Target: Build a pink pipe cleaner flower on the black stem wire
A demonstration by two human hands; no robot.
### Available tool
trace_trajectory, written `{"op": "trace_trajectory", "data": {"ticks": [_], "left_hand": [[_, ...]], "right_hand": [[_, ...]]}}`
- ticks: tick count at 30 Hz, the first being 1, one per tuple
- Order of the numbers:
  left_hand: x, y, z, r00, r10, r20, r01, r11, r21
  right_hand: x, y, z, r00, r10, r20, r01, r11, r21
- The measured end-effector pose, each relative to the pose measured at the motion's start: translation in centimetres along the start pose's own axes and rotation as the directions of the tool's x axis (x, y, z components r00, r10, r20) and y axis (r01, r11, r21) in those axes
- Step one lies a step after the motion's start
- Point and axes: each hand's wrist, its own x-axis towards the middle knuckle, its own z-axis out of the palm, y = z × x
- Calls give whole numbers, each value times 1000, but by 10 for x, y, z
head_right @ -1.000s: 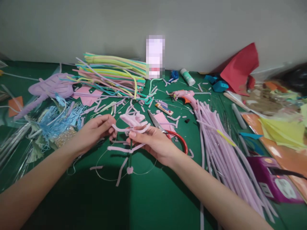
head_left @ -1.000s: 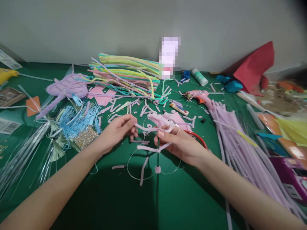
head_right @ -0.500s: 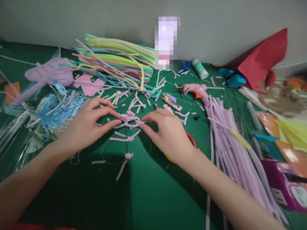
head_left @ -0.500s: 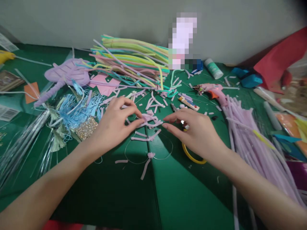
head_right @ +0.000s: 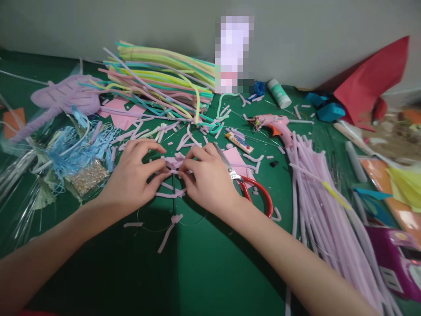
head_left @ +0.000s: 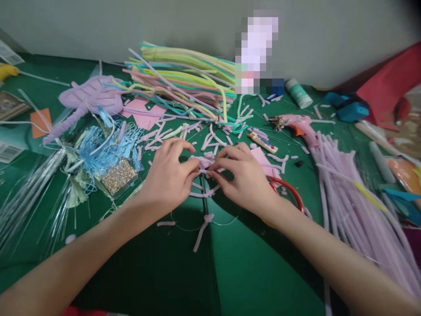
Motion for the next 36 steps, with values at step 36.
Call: {"op": "trace_trajectory", "data": {"ticks": [36], "left_hand": [[7,-7,-25,857,-267,441,510,316,-800]], "right_hand": [[-6,-11,-20,996,30,-84,-21,994,106]]}}
